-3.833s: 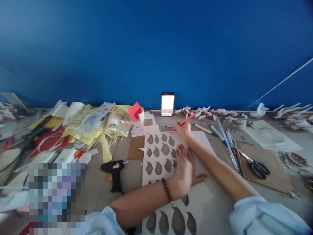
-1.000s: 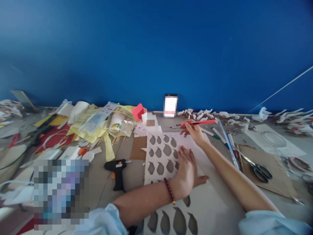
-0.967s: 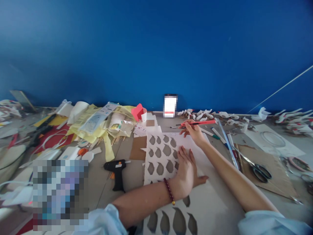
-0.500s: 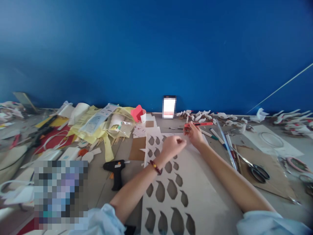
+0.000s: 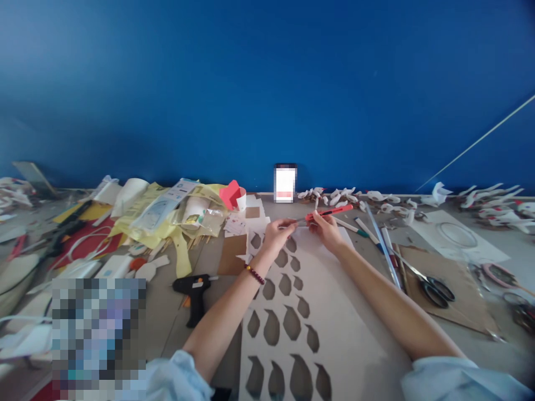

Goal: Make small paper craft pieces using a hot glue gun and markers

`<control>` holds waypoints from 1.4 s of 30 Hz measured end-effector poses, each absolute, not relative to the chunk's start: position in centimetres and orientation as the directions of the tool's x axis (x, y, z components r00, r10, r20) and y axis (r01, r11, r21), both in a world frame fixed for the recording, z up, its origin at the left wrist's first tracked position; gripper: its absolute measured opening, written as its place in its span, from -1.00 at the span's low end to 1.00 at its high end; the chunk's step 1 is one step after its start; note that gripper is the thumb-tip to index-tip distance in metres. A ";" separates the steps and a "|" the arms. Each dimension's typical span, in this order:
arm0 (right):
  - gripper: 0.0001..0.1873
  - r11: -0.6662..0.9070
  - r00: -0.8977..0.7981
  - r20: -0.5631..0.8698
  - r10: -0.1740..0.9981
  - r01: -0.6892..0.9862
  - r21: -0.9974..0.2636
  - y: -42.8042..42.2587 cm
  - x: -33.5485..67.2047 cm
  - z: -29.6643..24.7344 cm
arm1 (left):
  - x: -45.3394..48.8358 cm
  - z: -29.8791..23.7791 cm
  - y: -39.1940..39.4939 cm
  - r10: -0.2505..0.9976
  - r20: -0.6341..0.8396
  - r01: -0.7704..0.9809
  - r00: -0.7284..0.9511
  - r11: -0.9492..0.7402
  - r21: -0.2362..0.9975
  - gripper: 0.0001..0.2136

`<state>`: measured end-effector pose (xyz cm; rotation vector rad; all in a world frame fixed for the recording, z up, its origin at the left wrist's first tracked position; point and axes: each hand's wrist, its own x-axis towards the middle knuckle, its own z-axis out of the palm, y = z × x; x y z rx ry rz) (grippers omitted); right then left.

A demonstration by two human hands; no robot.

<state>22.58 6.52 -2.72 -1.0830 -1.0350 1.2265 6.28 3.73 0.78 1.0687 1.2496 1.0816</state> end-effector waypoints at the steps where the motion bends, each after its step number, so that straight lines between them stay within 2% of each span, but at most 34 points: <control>1: -0.63 0.029 0.061 0.019 0.998 -0.171 -0.985 6.4 22.5 -2.7 | 6.3 0.7 3.7 0.987 -0.158 -0.023 0.026 0.158 0.987 -0.73; 4: -0.64 0.028 0.046 0.021 0.999 -0.167 -0.986 6.3 22.4 -2.5 | 6.3 0.3 3.8 0.994 -0.109 0.050 0.017 0.108 0.993 -0.76; 9: -0.60 0.031 0.115 0.001 0.993 -0.254 -0.967 6.7 22.5 -2.5 | 5.3 0.5 4.4 0.998 -0.046 0.161 -0.046 0.053 0.986 -0.80; 13: -0.59 0.044 0.142 0.000 0.990 -0.309 -0.950 7.0 22.6 -2.6 | 3.8 1.2 5.0 0.995 0.023 0.226 -0.098 0.000 0.974 -0.77; 15: -0.60 0.044 0.139 0.002 0.990 -0.302 -0.952 7.0 22.6 -2.7 | 3.3 1.2 5.4 0.990 -0.024 0.175 -0.140 0.049 0.983 -0.73; 19: -0.63 0.061 0.127 0.025 0.992 -0.285 -0.957 6.8 22.4 -2.8 | 2.9 0.2 6.3 0.952 -0.205 -0.106 -0.229 0.185 0.977 -0.72; 23: -0.65 0.092 0.133 0.062 0.989 -0.234 -0.968 6.6 22.2 -2.9 | 3.0 0.1 6.6 0.937 -0.288 -0.218 -0.195 0.245 0.945 -0.74; 26: -0.69 0.135 0.152 0.111 0.982 -0.152 -0.979 6.6 22.0 -3.0 | 4.0 1.4 5.4 0.959 -0.231 -0.107 -0.163 0.215 0.971 -0.75; 27: -0.70 0.145 0.161 0.126 0.979 -0.112 -0.983 6.6 22.0 -3.1 | 4.6 1.8 4.6 0.985 -0.141 0.099 -0.102 0.151 0.984 -0.69; 28: -0.71 0.154 0.171 0.141 0.975 -0.067 -0.986 6.6 22.0 -3.1 | 5.3 2.2 3.7 0.998 -0.064 0.332 0.013 0.056 0.942 -0.63; 29: -0.72 0.160 0.181 0.154 0.971 -0.020 -0.987 6.5 22.0 -3.1 | 6.1 2.5 2.7 0.990 -0.027 0.532 0.136 -0.050 0.845 -0.62; 30: -0.73 0.162 0.188 0.164 0.968 0.027 -0.986 6.5 22.0 -3.1 | 6.9 2.6 1.5 0.975 0.015 0.668 0.221 -0.163 0.726 -0.65; 32: -0.75 0.153 0.191 0.173 0.966 0.113 -0.982 6.3 22.0 -3.0 | 8.7 2.3 -0.8 0.938 0.119 0.809 0.325 -0.341 0.478 -0.79; 34: -0.75 0.126 0.193 0.161 0.968 0.184 -0.975 6.0 21.9 -2.9 | 10.2 1.4 -3.0 0.884 0.174 0.843 0.433 -0.466 0.269 -0.80; 36: -0.71 0.088 0.187 0.135 0.973 0.239 -0.967 5.8 21.9 -2.9 | 11.2 0.1 -4.6 0.844 0.229 0.837 0.485 -0.523 0.158 -0.66; 39: -0.66 0.047 0.141 0.093 0.986 0.303 -0.952 5.6 22.1 -3.2 | 11.9 -2.0 -5.7 0.814 0.278 0.826 0.510 -0.553 0.104 -0.41; 42: -0.69 0.058 0.071 0.090 0.993 0.368 -0.928 5.7 22.4 -3.6 | 12.0 -3.2 -5.8 0.823 0.267 0.831 0.502 -0.544 0.116 -0.36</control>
